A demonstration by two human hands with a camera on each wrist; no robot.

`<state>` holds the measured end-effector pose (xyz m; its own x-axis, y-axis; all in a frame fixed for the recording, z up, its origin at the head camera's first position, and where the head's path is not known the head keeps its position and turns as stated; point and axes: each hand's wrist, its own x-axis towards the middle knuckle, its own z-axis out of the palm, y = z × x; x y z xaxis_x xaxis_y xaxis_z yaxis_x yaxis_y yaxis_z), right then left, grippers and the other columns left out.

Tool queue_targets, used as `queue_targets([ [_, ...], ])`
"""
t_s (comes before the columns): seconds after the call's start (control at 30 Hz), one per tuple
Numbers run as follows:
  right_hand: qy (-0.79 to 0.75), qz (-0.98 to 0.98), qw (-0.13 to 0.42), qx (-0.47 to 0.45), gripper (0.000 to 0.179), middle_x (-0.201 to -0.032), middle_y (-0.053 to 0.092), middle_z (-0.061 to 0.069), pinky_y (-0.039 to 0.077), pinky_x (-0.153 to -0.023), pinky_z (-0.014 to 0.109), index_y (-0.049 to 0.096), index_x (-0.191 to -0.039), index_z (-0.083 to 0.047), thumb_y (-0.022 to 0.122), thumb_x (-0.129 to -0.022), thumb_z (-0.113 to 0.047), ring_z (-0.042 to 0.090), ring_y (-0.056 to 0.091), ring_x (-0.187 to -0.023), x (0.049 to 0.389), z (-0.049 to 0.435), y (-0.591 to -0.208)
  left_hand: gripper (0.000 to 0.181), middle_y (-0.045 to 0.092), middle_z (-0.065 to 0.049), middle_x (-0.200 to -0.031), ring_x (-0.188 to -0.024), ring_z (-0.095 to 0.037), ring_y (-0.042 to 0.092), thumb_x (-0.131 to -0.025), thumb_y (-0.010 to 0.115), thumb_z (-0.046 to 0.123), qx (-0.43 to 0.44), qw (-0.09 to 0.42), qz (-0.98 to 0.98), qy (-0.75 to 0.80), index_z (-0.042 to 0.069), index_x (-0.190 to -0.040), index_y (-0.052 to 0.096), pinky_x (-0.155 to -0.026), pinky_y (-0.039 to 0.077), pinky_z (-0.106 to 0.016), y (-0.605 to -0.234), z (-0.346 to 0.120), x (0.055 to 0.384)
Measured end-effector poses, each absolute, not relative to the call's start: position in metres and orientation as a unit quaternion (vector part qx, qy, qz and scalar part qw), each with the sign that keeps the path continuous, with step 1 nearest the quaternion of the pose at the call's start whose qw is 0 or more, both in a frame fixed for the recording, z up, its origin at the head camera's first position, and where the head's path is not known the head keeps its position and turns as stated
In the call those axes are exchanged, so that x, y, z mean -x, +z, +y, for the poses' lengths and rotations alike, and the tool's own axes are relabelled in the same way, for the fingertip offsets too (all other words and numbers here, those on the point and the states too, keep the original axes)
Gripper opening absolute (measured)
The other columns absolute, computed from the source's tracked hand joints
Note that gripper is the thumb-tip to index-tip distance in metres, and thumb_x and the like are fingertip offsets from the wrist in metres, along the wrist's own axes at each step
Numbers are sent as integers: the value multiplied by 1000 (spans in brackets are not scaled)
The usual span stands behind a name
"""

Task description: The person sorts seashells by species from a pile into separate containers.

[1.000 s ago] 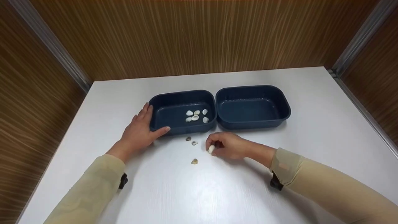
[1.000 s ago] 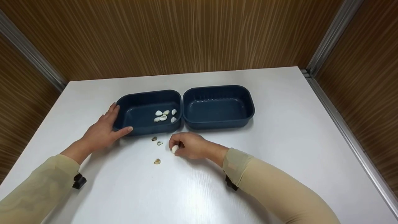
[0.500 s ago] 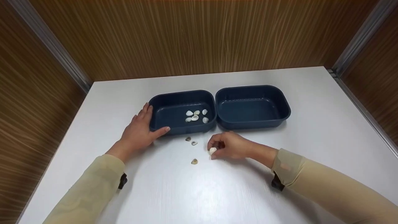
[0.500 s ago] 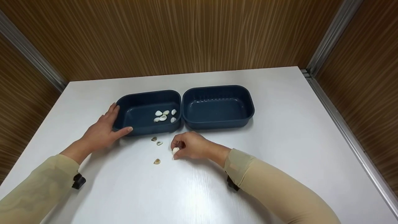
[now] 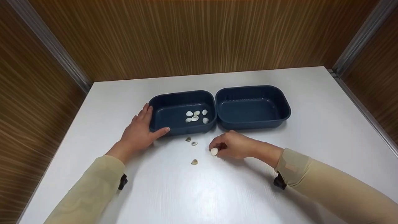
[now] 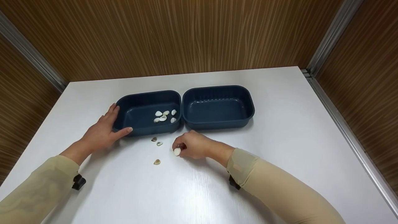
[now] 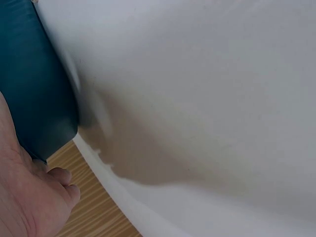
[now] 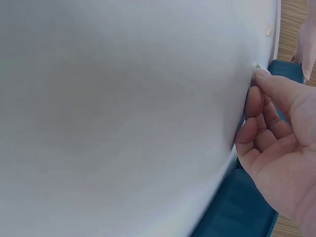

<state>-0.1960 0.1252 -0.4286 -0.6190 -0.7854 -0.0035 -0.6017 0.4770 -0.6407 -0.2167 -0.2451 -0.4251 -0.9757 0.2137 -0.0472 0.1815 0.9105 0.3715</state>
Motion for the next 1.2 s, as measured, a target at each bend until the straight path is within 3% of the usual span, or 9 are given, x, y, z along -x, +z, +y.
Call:
queue_targets([
  [0.23, -322, 839, 130, 419, 22, -89, 74, -1, 57, -76, 28, 79, -106, -7, 85, -87, 0, 7, 64, -81, 195, 126, -422, 124, -3, -13, -178, -162, -42, 9, -91, 46, 89, -100, 43, 977, 181, 2, -170, 5, -130, 11, -56, -426, -246, 217],
  [0.47, -351, 831, 99, 419, 27, -100, 77, 0, 58, -76, 30, 79, -115, -5, 86, -89, -5, 15, 71, -89, 199, 119, -397, 124, -2, -14, -178, -161, -43, 10, -91, 46, 89, -103, 38, 977, 184, 2, -170, 6, -129, 13, -57, -425, -246, 216],
  [0.7, -402, 820, 50, 404, 24, -104, 76, 4, 57, -78, 32, 80, -112, -6, 85, -89, -4, 17, 68, -90, 217, 101, -367, 124, -2, -13, -178, -162, -41, 9, -91, 46, 89, -100, 41, 976, 190, 3, -170, 5, -130, 11, -56, -424, -245, 215],
  [0.9, -424, 830, 49, 358, 26, -103, 72, 5, 54, -75, 28, 79, -118, -6, 83, -92, -5, 17, 62, -87, 237, 79, -354, 125, -2, -12, -178, -163, -37, 8, -90, 46, 90, -99, 45, 975, 193, 4, -170, 5, -131, 9, -53, -425, -246, 215],
  [1.2, -443, 839, 60, 309, 31, -111, 72, 4, 56, -88, 32, 77, -127, -7, 81, -96, -10, 16, 65, -100, 260, 51, -364, 126, -3, -12, -178, -162, -39, 9, -89, 44, 92, -104, 46, 975, 192, 4, -170, 4, -130, 10, -55, -425, -243, 215],
])
